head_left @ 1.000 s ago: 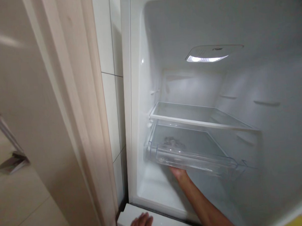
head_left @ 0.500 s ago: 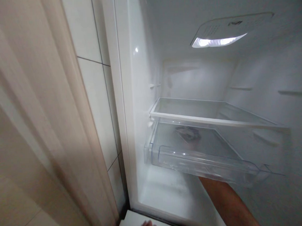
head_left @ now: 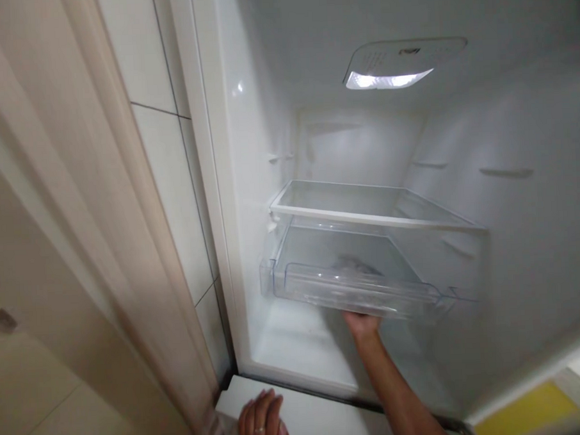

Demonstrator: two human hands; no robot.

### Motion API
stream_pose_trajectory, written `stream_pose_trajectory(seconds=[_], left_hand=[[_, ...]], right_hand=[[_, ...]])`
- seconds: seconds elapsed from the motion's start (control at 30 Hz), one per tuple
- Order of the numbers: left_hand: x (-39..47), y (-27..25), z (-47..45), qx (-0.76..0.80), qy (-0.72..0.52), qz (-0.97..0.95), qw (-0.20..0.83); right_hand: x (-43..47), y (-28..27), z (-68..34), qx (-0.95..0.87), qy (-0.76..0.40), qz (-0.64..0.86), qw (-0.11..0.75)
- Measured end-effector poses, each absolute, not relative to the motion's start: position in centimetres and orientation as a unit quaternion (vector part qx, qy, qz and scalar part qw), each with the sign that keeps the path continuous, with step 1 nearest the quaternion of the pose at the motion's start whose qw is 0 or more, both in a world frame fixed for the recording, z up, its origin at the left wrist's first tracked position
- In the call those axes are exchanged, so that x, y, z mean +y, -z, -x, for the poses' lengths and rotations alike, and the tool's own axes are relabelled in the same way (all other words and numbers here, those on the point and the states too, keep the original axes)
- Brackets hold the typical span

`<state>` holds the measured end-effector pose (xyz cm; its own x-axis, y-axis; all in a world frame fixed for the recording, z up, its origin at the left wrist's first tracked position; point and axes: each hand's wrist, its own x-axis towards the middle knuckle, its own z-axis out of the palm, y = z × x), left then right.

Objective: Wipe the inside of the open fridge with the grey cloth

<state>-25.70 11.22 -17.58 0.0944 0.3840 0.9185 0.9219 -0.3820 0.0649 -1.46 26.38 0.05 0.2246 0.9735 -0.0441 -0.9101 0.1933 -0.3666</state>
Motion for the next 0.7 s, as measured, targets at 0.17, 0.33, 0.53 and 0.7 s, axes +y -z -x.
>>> stream_pose_trajectory(seconds=[0.17, 0.33, 0.53, 0.7], left_hand=[[10.3, 15.4, 25.4, -0.495, 0.462, 0.694, 0.245], [9.1, 13.2, 23.6, -0.57, 0.567, 0.593, 0.038], [7.1, 7.1, 18.4, -0.449, 0.666, 0.419, -0.423], [6.4, 2.1, 17.7, -0.459, 0.658, 0.347, -0.486]], right_hand=[[22.3, 2.0, 7.4, -0.065, -0.643, 0.212, 0.733], [16.2, 4.2, 8.8, -0.225, -0.621, 0.34, 0.669], [10.3, 4.4, 8.5, -0.369, -0.545, 0.445, 0.608], [6.2, 2.8, 7.7, -0.591, -0.468, 0.378, 0.537]])
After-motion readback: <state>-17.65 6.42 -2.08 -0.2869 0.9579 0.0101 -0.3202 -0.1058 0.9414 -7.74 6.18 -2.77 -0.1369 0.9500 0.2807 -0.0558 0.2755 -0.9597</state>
